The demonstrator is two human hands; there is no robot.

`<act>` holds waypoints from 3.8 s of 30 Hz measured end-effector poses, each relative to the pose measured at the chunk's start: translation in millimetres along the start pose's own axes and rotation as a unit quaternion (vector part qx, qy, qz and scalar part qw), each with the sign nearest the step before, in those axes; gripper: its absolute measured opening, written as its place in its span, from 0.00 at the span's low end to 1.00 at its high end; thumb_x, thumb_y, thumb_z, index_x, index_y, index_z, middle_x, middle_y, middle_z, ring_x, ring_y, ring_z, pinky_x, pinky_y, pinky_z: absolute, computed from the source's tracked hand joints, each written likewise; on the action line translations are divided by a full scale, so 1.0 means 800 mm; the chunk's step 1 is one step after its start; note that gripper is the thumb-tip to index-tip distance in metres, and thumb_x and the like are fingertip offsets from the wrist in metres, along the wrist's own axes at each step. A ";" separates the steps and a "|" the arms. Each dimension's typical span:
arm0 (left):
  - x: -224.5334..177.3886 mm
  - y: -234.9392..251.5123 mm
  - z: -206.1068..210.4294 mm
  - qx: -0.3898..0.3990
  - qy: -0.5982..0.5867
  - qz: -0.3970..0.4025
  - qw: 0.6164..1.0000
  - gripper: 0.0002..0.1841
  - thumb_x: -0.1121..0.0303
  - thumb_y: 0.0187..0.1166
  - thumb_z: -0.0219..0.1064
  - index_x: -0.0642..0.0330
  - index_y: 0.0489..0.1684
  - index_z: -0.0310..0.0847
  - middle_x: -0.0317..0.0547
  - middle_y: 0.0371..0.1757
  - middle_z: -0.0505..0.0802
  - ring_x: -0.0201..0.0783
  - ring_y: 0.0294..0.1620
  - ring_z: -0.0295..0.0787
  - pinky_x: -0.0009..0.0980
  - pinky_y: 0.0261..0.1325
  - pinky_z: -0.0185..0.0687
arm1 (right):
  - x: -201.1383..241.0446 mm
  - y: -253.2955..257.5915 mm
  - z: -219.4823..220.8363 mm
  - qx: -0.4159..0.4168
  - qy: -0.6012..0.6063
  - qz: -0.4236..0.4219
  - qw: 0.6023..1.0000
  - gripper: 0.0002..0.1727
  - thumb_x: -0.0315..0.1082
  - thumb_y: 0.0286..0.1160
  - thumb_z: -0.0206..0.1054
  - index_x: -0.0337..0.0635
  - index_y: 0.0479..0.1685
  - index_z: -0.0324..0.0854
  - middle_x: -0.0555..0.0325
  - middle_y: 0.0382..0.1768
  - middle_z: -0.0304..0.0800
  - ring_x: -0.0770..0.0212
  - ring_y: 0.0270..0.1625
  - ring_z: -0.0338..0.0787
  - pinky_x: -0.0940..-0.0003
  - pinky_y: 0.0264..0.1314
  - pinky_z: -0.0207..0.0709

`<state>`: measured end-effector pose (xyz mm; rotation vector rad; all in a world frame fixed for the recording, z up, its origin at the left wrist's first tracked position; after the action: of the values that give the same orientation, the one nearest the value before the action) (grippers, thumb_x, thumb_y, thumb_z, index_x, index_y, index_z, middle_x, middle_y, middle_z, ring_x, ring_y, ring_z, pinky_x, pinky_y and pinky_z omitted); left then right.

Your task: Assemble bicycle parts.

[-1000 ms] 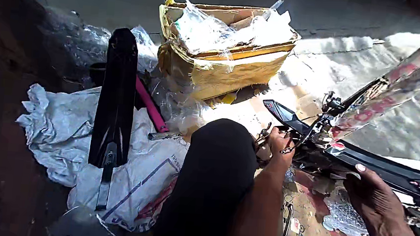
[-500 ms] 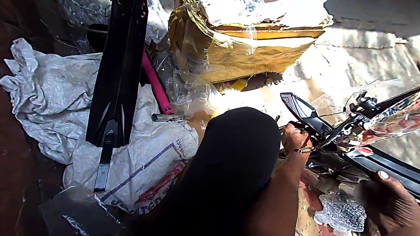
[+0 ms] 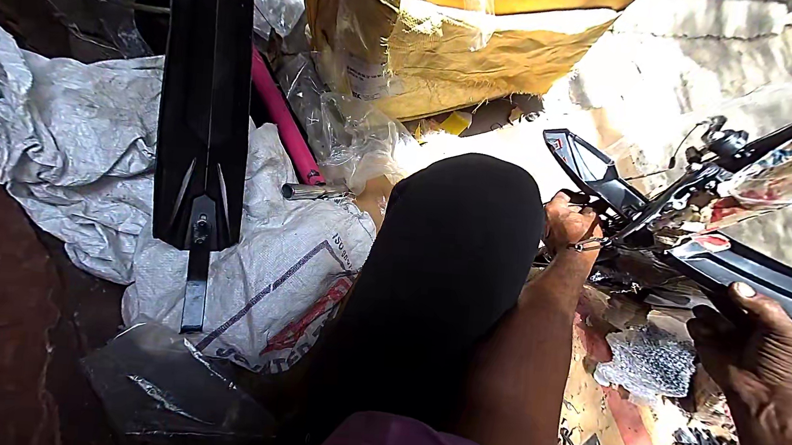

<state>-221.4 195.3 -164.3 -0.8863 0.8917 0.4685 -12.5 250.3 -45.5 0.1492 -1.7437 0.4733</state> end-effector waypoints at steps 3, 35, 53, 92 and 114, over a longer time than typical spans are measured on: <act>0.004 0.000 0.000 -0.001 0.003 -0.022 1.000 0.11 0.68 0.79 0.71 0.62 0.54 0.88 0.52 0.52 0.94 0.46 0.60 0.88 0.48 0.66 0.79 | 0.037 -0.057 0.070 -0.130 -0.041 0.028 0.990 0.11 0.31 0.92 0.44 0.48 0.38 0.67 0.71 0.19 0.67 0.84 0.13 0.61 0.92 0.15 0.53; -0.009 -0.017 0.018 0.056 0.112 0.031 0.992 0.09 0.70 0.80 0.69 0.66 0.49 0.88 0.59 0.54 0.90 0.51 0.59 0.84 0.51 0.63 0.77 | -0.021 0.020 -0.042 -0.071 0.041 0.006 0.997 0.03 0.40 0.77 0.69 0.55 0.41 0.86 0.69 0.34 0.91 0.80 0.18 0.70 0.85 0.18 0.62; 0.005 -0.025 0.047 0.146 0.068 0.040 0.986 0.26 0.50 0.92 0.52 0.66 0.64 0.80 0.57 0.59 0.87 0.48 0.57 0.83 0.51 0.56 0.80 | -0.064 0.026 -0.055 -0.022 0.111 0.003 0.994 0.23 0.39 0.70 0.78 0.50 0.62 0.77 0.64 0.29 0.84 0.76 0.18 0.70 0.80 0.19 0.64; 0.004 -0.013 0.045 0.036 0.098 0.017 0.994 0.22 0.62 0.93 0.54 0.72 0.75 0.71 0.69 0.65 0.85 0.58 0.61 0.85 0.56 0.60 0.83 | -0.104 0.072 0.036 -0.201 0.043 0.054 0.977 0.08 0.28 0.62 0.77 0.32 0.33 0.86 0.50 0.31 0.91 0.57 0.35 0.90 0.55 0.46 0.83; 0.001 -0.016 0.045 0.036 0.098 0.024 0.994 0.21 0.62 0.94 0.53 0.73 0.71 0.74 0.69 0.61 0.86 0.57 0.58 0.87 0.55 0.57 0.85 | -0.103 0.075 0.029 -0.176 -0.026 0.086 0.980 0.05 0.29 0.62 0.75 0.36 0.30 0.87 0.51 0.32 0.92 0.57 0.39 0.90 0.54 0.49 0.82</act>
<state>-195.2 217.7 -147.5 -0.8558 1.1039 0.3925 -35.9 282.8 -141.9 -0.2447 -1.8715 0.2802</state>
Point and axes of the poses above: each hand's wrist, its own y-axis towards the middle knuckle, its own z-axis out of the palm, x = y × z, the point moved 9 cm from there along y, towards the middle knuckle
